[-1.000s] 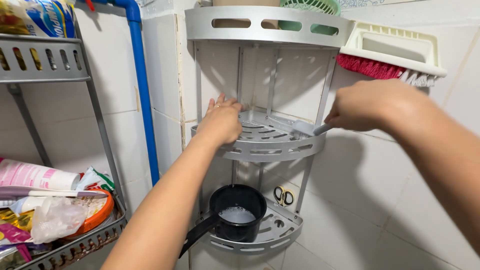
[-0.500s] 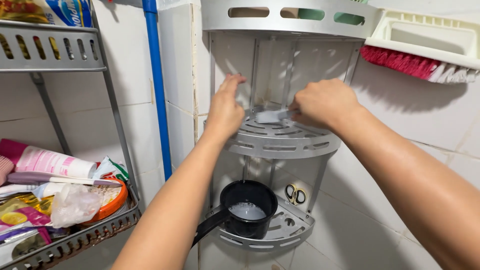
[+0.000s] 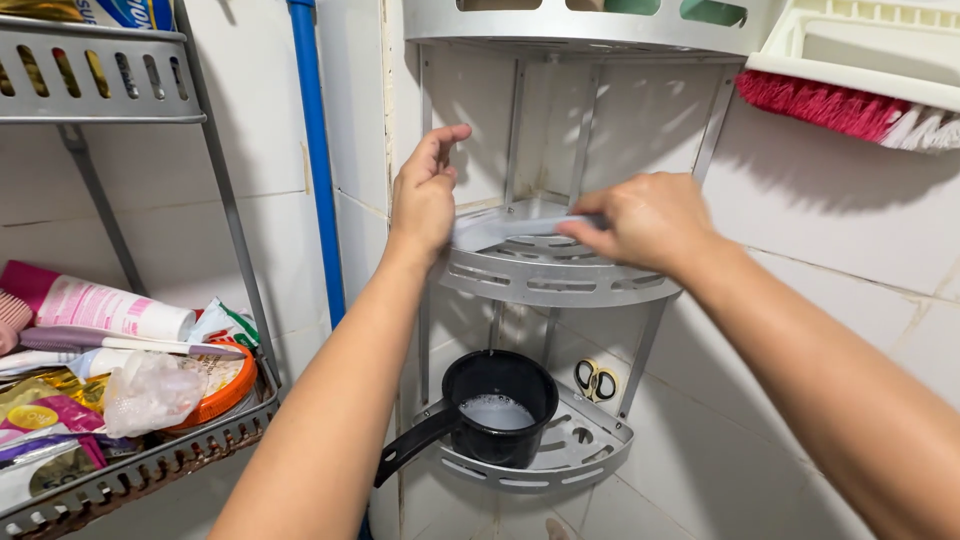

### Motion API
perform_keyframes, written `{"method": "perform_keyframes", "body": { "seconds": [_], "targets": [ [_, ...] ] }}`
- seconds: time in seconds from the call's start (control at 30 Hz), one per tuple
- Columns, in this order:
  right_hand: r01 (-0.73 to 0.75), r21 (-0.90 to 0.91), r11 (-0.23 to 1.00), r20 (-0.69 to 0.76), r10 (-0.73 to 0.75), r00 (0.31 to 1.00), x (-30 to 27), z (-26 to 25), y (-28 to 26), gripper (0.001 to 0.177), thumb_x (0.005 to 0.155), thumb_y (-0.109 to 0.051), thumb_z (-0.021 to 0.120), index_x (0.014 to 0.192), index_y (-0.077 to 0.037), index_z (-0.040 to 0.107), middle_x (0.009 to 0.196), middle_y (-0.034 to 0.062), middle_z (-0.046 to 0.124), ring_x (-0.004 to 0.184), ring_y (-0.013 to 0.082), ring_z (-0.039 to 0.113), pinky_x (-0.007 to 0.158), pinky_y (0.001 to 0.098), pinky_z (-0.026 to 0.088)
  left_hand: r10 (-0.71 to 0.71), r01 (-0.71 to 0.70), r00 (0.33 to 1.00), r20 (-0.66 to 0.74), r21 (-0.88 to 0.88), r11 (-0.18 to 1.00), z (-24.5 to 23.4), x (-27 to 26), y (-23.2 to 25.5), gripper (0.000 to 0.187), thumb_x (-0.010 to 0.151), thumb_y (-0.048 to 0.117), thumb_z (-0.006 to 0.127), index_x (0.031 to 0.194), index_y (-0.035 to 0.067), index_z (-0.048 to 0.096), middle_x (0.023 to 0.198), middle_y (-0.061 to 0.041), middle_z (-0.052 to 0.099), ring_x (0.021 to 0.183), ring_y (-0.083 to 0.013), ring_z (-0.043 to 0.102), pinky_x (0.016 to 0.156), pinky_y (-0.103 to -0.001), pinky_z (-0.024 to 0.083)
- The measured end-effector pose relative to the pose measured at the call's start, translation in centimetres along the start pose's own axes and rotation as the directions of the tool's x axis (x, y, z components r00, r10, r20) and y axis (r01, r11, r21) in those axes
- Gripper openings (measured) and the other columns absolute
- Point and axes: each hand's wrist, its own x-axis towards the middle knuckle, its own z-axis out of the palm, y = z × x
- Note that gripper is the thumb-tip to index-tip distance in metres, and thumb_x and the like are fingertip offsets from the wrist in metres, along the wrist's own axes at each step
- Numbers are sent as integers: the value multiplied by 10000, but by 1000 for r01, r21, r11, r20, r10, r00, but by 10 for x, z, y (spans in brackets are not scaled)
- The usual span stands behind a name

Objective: Scrubbing a grey container and organizing various toiletries on wall-mounted bathroom shelves.

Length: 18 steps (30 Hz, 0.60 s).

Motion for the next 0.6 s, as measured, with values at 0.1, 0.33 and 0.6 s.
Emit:
{"method": "perform_keyframes", "body": {
  "seconds": [0.1,0.33,0.6],
  "targets": [
    [41,91,995,11,-42,999,14,5,5,457,884,-681,568,1079,-341,803,724,36,762,741,272,723,629,427,560,-47,46,999,-24,-57,997,-3,0,-5,482,922,-81,408,1332,37,632,1408,-111,629,1346,-214,548,1143,-303,374],
    [-46,10,999,70,45,997,19,16,29,466,858,-686,585,1057,-341,827,800,40,766,791,299,721,629,437,568,31,-25,999,34,-145,989,-7,6,-18,479,933,-87,389,1343,21,611,1422,-109,609,1418,-209,507,1199,-307,329],
    [-105,108,989,215,80,973,27,9,25,504,862,-729,554,1129,-386,809,841,48,798,852,289,741,738,441,583,40,-36,999,27,-138,990,-10,6,-18,458,955,-91,393,1343,8,614,1400,-114,625,1380,-227,526,1199,-316,340]
  ]
}}
